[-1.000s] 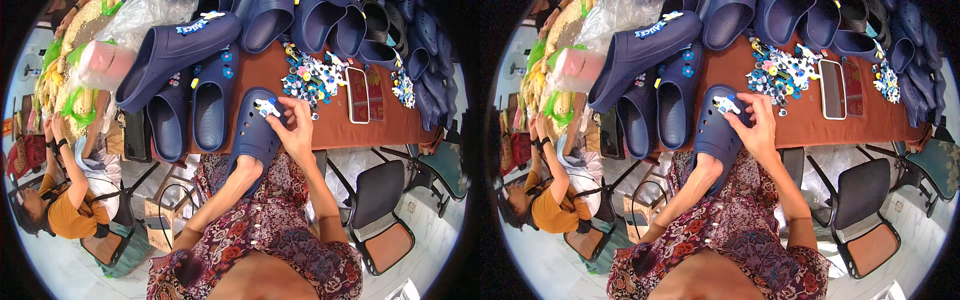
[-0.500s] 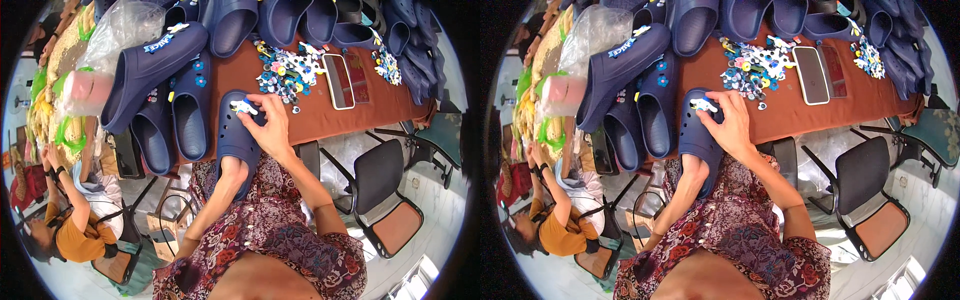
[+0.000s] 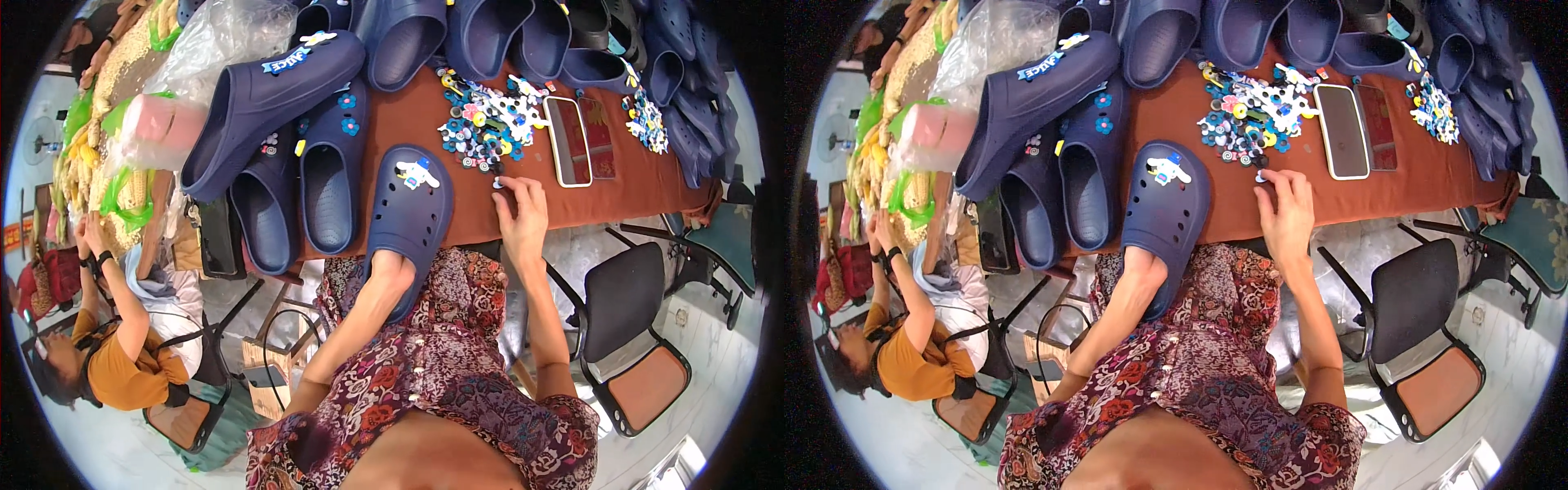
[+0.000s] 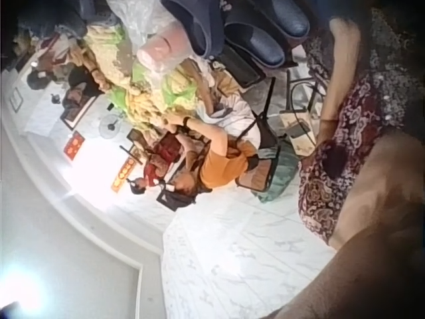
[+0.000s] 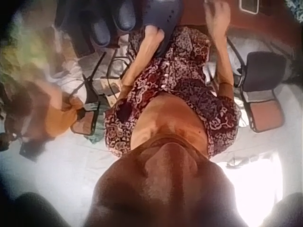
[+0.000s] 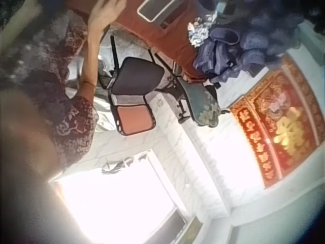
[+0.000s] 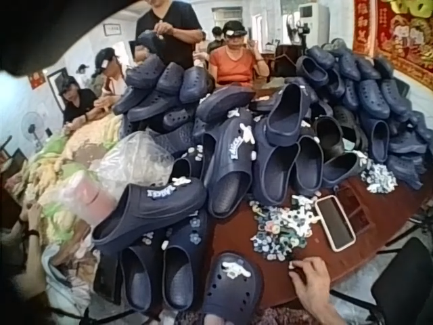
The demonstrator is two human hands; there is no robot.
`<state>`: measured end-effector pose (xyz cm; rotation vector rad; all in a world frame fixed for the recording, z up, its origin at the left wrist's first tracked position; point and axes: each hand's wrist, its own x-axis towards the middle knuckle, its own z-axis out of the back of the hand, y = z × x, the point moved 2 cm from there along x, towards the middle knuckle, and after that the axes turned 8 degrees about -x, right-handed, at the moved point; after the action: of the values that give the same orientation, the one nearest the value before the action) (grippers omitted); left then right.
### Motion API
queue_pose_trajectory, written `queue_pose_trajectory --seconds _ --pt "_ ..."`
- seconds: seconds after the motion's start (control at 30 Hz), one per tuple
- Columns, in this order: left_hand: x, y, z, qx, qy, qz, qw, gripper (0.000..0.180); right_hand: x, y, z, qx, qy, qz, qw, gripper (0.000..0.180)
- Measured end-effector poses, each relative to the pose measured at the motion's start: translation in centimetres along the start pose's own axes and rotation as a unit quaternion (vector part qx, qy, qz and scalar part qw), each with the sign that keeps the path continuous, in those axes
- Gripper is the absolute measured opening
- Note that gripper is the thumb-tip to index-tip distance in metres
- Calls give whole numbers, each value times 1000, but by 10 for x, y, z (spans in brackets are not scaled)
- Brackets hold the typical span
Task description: Attaching decorative charms into the holes of rubber clogs.
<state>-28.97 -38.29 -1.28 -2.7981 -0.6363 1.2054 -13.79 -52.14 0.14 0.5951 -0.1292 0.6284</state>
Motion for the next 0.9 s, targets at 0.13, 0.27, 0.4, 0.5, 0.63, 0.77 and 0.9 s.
queue_pose_trajectory --seconds 0.13,0.27,0.4,0.5,0.63,0.77,0.9 --pt "-1 2 4 33 3 -25 999 41 4 -5 -3 -30 6 18 999 24" --pt "-1 5 10 66 3 -41 997 40 11 -4 -7 -39 -1 16 999 15" --pt "-6 6 22 99 -10 -53 994 40 5 15 -4 149 78 -60 984 11" --pt "-16 4 24 153 -2 -51 987 40 -11 24 -11 373 201 -137 896 13" --pt "-33 0 13 208 69 -55 974 38 -17 37 -16 451 285 -157 831 14" --pt "-33 2 19 189 65 -65 978 37 -16 47 -16 487 306 -160 802 16" --pt "-34 1 20 196 64 -65 976 36 -20 52 -15 482 323 -113 807 15"
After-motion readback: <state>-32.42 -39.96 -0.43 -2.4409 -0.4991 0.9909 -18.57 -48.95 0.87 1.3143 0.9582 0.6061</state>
